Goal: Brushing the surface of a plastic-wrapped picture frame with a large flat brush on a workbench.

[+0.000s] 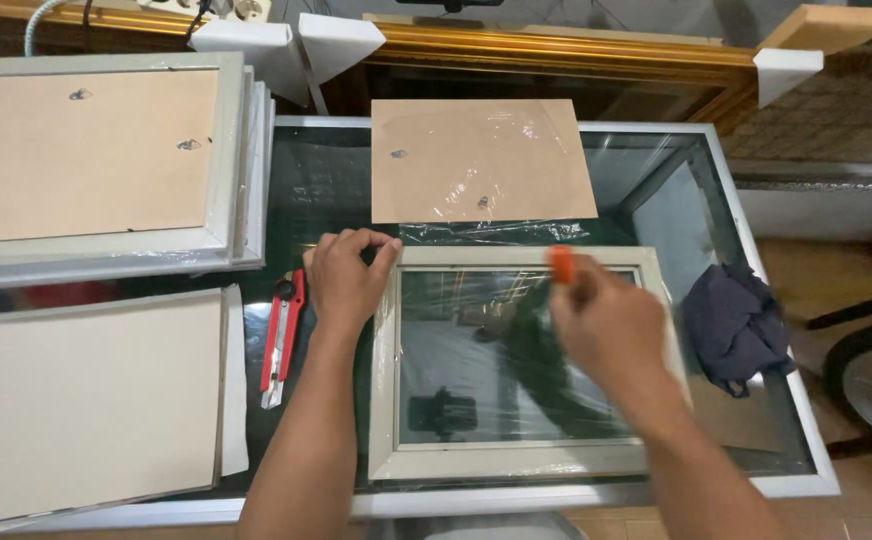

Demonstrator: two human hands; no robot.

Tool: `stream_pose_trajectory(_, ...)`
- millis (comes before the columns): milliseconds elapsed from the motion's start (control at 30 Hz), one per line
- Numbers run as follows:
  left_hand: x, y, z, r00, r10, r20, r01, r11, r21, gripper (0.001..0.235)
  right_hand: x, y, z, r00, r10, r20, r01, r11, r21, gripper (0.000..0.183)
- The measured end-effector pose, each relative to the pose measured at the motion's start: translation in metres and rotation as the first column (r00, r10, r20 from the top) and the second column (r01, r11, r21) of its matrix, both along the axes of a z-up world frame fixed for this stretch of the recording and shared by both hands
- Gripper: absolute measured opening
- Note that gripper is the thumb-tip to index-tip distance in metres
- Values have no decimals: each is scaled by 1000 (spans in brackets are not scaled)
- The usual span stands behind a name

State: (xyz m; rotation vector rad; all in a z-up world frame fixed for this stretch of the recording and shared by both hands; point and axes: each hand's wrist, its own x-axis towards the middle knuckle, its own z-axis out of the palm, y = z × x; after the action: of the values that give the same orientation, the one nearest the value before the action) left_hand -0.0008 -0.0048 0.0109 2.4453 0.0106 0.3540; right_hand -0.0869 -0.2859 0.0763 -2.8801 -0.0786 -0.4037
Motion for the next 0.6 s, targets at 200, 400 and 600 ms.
stream_pose_trajectory(200,-1,-1,9,998,17,-68,-16,1000,5,15,9,135,30,934,354,47,-337,829,447,17)
stream_pose_trajectory(400,0,1,-7,997,-20,78,19,1000,8,17,24,27,-9,969,124,-215,109,568,816,40)
stream_pose_trajectory(600,0,-1,-4,999,2,35,-3,1000,12,17,4,-118,24,789,-351,-504,575,711,405,33)
